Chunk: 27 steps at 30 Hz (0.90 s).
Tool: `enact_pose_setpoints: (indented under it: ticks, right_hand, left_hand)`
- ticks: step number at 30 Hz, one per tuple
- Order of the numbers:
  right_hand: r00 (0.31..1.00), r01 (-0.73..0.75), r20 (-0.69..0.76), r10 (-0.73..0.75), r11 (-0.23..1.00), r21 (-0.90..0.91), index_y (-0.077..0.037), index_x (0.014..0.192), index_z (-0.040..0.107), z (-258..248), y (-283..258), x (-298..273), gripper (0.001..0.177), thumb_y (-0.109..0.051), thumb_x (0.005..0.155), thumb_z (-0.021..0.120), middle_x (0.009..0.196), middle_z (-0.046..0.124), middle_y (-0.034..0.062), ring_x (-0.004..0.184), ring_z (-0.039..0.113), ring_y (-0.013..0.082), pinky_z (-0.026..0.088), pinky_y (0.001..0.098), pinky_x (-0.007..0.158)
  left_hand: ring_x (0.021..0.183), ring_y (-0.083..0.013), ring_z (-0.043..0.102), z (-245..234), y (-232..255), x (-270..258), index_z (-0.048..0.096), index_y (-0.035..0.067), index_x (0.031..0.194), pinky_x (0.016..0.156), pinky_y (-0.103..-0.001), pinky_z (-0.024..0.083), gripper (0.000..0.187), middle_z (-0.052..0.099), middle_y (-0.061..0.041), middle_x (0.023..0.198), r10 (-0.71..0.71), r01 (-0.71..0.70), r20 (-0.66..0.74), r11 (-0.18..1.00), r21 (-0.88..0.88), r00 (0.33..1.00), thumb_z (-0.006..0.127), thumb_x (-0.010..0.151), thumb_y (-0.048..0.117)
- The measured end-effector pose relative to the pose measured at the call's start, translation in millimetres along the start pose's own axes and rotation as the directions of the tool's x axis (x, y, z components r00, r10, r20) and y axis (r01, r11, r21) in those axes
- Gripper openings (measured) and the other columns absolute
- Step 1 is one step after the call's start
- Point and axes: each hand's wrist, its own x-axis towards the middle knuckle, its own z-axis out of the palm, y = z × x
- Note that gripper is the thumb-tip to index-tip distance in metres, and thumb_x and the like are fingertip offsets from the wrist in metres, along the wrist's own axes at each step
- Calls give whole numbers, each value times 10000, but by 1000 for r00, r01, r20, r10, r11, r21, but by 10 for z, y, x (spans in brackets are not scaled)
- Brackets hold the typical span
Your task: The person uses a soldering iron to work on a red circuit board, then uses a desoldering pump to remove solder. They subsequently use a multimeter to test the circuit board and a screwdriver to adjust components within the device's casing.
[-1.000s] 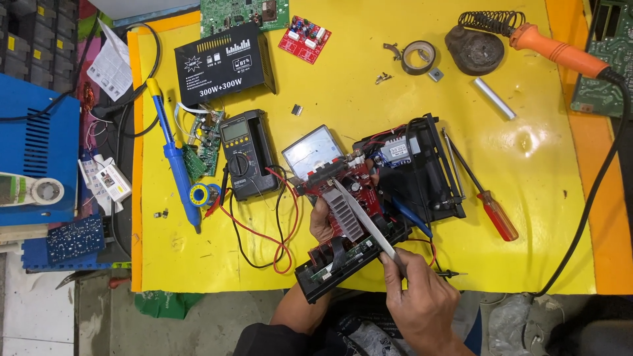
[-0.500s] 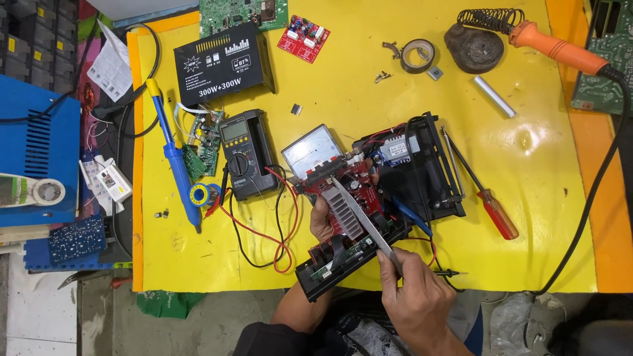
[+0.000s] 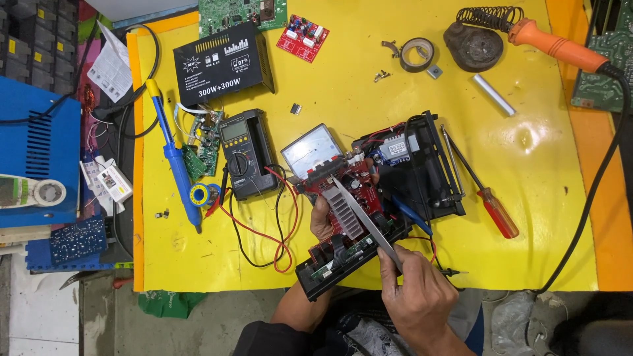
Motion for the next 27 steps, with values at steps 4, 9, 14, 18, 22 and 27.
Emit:
enact_pose_setpoints:
  ticks: [4,9,14,18,22,27]
  right_hand:
    - [999,-32,17,31,999,12,-61,937,680,6,25,-8,265,-307,962,773,657,622,12,483,545,151,419,329,428]
    - [991,-104,96,92,986,133,-68,944,690,89,118,-80,246,-310,966,726,560,571,-11,393,461,136,333,340,362]
    - [953,-246,241,182,931,268,-103,978,696,105,178,-103,244,-346,969,666,509,513,-39,375,401,103,313,317,345]
    - [874,-449,405,268,764,464,-111,953,708,43,170,-23,226,-323,969,631,524,618,-35,398,567,98,448,294,370]
    - [797,-586,536,279,577,570,-80,835,723,-47,141,105,294,-302,989,607,473,556,-5,420,557,111,502,284,456]
    - [754,-646,598,271,469,602,-67,800,740,-47,151,138,320,-285,994,610,464,528,12,414,534,123,505,282,457]
  left_hand:
    - [1457,-455,421,65,-59,-10,225,-45,1627,1174,-548,457,945,321,-304,1633,60,-59,-15,997,44,998,766,930,295]
    - [1468,-451,407,63,-58,-19,228,-40,1628,1182,-545,449,942,313,-305,1638,53,-50,-21,994,92,998,756,934,316]
    - [1466,-483,381,105,-106,-36,203,-18,1638,1146,-579,462,924,280,-324,1640,98,-98,-49,995,5,994,712,949,328]
    - [1468,-490,378,79,-99,-36,246,-13,1624,1144,-580,467,875,264,-322,1654,76,-77,-53,997,-19,996,699,960,332]
    - [1472,-483,370,86,-79,-34,240,-24,1623,1159,-579,447,887,234,-315,1670,41,-43,-47,998,-36,998,700,954,336]
    - [1470,-467,387,26,-40,-23,239,-12,1628,1170,-573,438,928,250,-296,1672,15,-16,-30,1000,-8,999,730,929,350]
